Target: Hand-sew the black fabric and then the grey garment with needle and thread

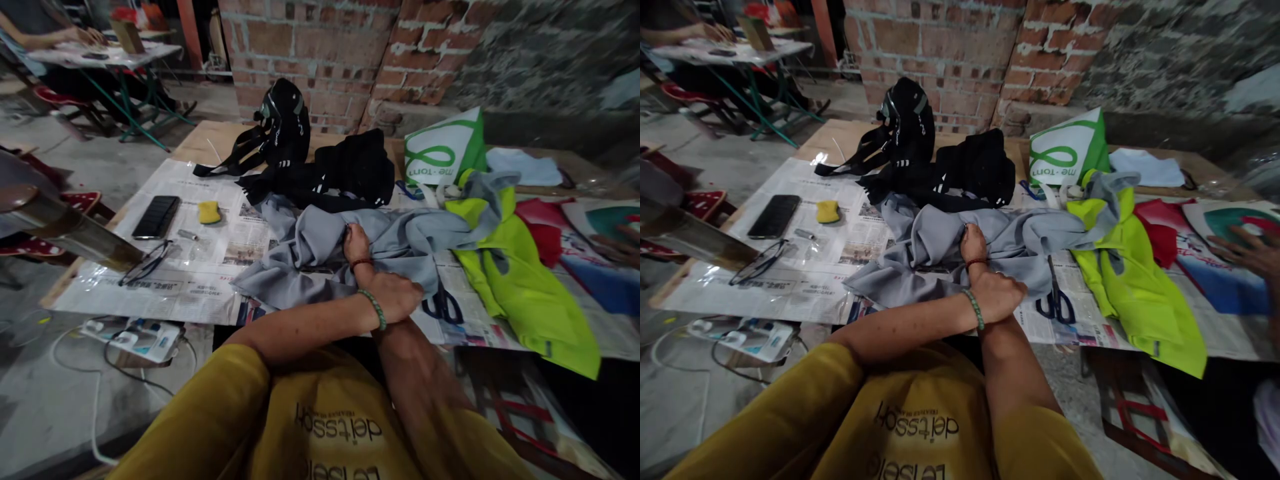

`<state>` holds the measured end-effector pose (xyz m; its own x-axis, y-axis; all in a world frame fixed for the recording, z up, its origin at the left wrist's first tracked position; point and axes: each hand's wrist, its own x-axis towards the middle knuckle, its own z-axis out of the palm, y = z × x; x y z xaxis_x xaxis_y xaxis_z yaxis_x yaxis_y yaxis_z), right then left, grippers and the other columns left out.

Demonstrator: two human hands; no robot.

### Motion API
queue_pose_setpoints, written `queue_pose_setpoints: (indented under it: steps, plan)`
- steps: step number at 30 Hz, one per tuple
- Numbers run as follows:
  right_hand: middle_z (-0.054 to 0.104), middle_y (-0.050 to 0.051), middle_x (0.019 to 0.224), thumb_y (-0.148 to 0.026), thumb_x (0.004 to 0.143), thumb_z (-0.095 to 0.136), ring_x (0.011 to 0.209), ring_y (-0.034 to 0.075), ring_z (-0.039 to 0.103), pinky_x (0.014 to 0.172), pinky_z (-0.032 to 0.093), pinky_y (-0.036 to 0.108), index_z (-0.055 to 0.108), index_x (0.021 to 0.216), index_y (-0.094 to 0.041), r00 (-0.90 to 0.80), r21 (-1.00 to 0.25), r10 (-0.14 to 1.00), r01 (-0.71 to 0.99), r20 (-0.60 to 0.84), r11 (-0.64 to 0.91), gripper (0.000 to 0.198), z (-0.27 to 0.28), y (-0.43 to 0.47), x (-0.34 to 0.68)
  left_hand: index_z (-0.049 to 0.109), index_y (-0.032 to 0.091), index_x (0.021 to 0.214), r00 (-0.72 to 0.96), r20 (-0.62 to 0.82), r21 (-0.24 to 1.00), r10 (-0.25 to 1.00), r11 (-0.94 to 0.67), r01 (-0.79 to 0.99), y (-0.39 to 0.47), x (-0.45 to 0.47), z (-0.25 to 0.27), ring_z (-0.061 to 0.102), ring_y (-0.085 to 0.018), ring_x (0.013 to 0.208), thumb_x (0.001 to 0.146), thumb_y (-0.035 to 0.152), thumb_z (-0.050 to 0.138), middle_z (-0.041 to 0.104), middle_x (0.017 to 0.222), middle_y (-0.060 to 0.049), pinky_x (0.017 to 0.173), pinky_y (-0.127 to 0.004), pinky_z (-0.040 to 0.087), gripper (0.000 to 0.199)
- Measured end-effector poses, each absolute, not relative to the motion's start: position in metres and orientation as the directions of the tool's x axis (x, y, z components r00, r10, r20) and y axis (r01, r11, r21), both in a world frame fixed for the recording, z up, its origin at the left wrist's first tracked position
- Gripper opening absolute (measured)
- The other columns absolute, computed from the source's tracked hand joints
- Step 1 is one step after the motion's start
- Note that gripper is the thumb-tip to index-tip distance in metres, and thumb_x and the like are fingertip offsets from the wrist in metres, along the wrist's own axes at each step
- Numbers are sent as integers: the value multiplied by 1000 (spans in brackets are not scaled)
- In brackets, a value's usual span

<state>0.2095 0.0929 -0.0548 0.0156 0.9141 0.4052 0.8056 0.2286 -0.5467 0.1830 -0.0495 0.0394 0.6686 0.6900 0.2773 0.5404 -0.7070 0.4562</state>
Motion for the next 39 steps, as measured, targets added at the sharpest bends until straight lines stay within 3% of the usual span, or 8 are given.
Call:
queue_pose_setpoints:
  steps: [4, 7, 10, 15, 21, 25, 31, 39]
  plan:
    - [65, 10, 89, -25, 84, 39, 85, 21, 58, 84, 45, 35, 56, 89, -18, 139, -681, 906, 707, 399, 191, 20, -53, 96, 218, 65, 15, 84, 659, 324, 438, 679, -725, 532, -43, 130, 54, 62, -18, 76, 88, 26, 48, 66, 82, -7, 62, -27, 43, 20]
    - [63, 4, 75, -30, 83, 43, 74, 19, 58, 77, 47, 33, 55, 85, -19, 219, -789, 908, 591, 358, 169, 17, -53, 98, 224, 65, 15, 81, 482, 311, 583, 819, -565, 584, -23, 66, 50, 60, -14, 77, 87, 20, 47, 65, 80, -5, 70, -23, 43, 20]
    - [58, -1, 65, -35, 82, 45, 60, 14, 56, 63, 47, 28, 53, 84, -20, 296, -922, 923, 366, 246, 129, 17, -55, 101, 227, 64, 14, 72, 355, 165, 700, 920, -363, 615, -12, 11, 31, 55, -11, 66, 87, 23, 48, 60, 67, -1, 65, -21, 41, 24]
    - [50, -7, 57, -44, 78, 52, 48, 8, 52, 43, 37, 17, 48, 84, -21, 366, -996, 927, -12, 79, 90, 25, -57, 107, 229, 68, 14, 86, 474, 1, 854, 881, -247, 458, -25, -23, 10, 58, -12, 74, 89, 38, 46, 67, 78, -2, 67, -20, 44, 33]
    - [46, -9, 56, -49, 78, 54, 45, 7, 50, 40, 37, 17, 44, 83, -22, 319, -991, 946, -95, 61, 96, 29, -37, 98, 230, 69, 14, 100, 655, -90, 916, 751, -196, 350, -25, -26, 8, 61, -12, 74, 79, 38, 63, 70, 85, -5, 68, -20, 45, 33]
    - [52, -6, 60, -43, 80, 54, 50, 9, 53, 45, 41, 19, 49, 86, -21, 162, -989, 976, 5, 148, 150, 23, -8, 59, 226, 70, 14, 99, 686, -87, 916, 723, -212, 340, -20, -34, 4, 62, -13, 78, 75, 32, 68, 70, 85, -4, 70, -21, 45, 30]
    - [59, -3, 61, -31, 87, 47, 55, 12, 56, 56, 44, 23, 57, 89, -20, -206, -776, 956, 560, 209, 290, 16, 10, -17, 218, 63, 19, 115, 613, -20, 906, 790, -244, 345, -24, -36, 8, 60, -12, 77, 74, 25, 68, 67, 85, -2, 73, -22, 46, 41]
    - [67, 6, 87, -29, 92, 35, 78, 17, 64, 71, 50, 28, 56, 96, -21, -201, -497, 896, 773, 396, 393, 22, -25, -31, 214, 63, 18, 117, 476, 170, 915, 863, -318, 250, -27, -35, 8, 59, -13, 81, 79, 33, 65, 65, 93, -5, 76, -23, 47, 41]
